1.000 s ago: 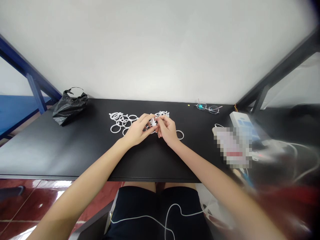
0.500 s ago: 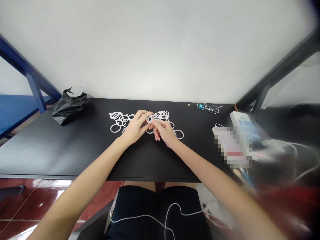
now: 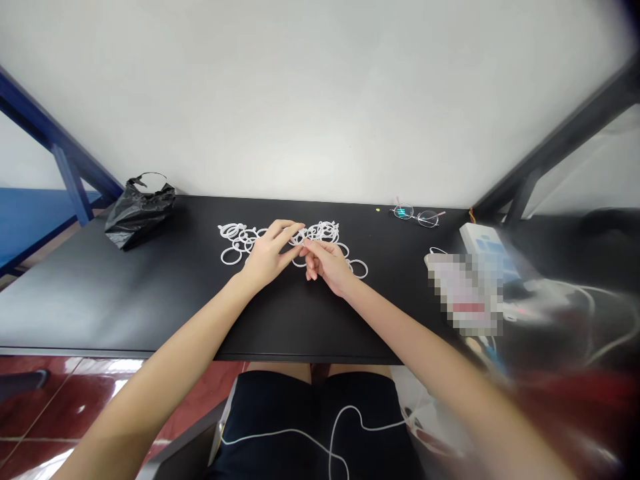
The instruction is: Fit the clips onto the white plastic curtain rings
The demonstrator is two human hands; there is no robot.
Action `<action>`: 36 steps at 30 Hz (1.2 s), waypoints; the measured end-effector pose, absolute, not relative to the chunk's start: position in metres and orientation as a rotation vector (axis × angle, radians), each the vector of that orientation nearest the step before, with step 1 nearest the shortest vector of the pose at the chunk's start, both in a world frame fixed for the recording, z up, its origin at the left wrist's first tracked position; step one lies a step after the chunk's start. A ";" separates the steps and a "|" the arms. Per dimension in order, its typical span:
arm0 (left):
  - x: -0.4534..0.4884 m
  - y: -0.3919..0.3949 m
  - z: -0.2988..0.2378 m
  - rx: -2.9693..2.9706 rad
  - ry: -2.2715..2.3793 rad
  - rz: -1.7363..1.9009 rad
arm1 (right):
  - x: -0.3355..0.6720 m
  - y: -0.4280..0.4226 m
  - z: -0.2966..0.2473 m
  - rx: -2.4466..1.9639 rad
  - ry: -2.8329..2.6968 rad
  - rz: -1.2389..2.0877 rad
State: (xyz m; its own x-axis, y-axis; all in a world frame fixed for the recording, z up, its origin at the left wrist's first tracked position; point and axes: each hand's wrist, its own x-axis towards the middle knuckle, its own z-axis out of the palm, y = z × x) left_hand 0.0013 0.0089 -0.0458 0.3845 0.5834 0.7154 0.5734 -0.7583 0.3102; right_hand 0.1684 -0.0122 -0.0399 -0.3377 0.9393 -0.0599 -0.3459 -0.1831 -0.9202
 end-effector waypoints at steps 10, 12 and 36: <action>0.004 0.007 -0.046 2.608 1.062 1.332 | 0.169 -0.010 -0.044 -0.817 -1.051 1.684; 0.003 0.008 -0.048 2.612 1.061 1.285 | 0.169 -0.010 -0.043 -0.822 -1.043 1.678; 0.004 0.007 -0.048 2.615 1.128 1.222 | 0.170 -0.008 -0.039 -0.828 -0.906 1.749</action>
State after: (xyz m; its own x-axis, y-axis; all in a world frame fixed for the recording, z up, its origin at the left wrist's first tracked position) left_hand 0.0037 0.0068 -0.0482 0.4244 0.6308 0.6496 0.5972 -0.7343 0.3228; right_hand 0.1704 -0.0083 -0.0389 -0.3057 0.9433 -0.1294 -0.4382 -0.2600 -0.8604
